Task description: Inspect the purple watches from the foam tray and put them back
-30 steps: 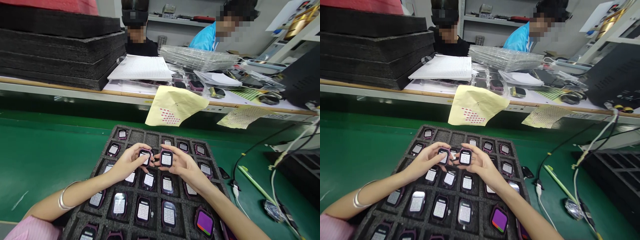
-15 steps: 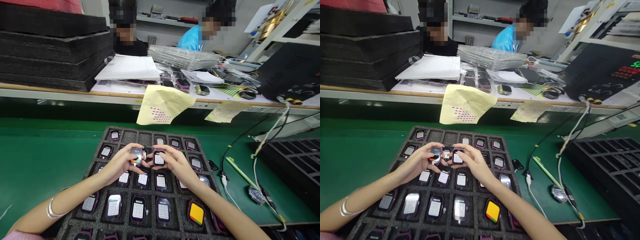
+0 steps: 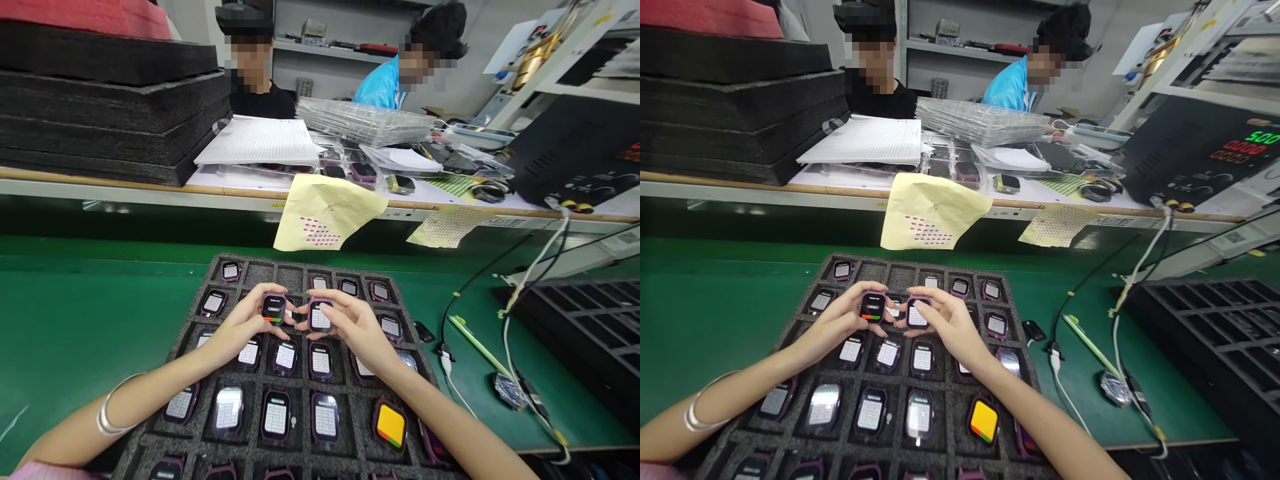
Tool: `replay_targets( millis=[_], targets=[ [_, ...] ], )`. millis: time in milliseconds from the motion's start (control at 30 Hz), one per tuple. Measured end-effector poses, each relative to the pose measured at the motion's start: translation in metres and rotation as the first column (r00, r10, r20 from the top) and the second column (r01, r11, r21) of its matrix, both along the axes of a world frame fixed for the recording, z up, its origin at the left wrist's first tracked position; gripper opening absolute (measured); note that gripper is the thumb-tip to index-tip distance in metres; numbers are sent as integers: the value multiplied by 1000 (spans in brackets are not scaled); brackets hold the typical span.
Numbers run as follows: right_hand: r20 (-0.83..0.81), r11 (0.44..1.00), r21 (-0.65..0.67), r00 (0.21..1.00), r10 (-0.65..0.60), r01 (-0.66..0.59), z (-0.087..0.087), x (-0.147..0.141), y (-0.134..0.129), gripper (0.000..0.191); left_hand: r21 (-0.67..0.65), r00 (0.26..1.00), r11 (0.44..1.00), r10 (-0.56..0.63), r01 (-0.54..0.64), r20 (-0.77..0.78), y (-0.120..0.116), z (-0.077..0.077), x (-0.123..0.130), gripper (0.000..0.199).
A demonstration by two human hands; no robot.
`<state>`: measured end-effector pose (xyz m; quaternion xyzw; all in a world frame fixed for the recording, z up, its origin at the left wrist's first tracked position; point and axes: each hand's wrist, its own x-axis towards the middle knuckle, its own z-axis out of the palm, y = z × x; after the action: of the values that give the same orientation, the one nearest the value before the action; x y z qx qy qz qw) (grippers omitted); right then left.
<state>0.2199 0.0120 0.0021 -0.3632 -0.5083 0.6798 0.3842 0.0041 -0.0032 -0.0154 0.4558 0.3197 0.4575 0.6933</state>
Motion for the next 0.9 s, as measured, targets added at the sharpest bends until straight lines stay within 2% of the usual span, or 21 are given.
replay_targets(
  millis=[167,633,900],
  targets=[
    [-61,999,16,998,30,-29,4,3,0,36,-1,1000,1000,3,-3,8,0,-1,0,44],
    [15,997,54,999,-50,49,9,-4,-7,31,38,999,999,-9,10,-43,-4,2,1,34],
    [-68,999,36,997,-22,24,16,-3,-11,32,-11,1000,1000,8,-8,-7,-4,2,2,35]
  ],
)
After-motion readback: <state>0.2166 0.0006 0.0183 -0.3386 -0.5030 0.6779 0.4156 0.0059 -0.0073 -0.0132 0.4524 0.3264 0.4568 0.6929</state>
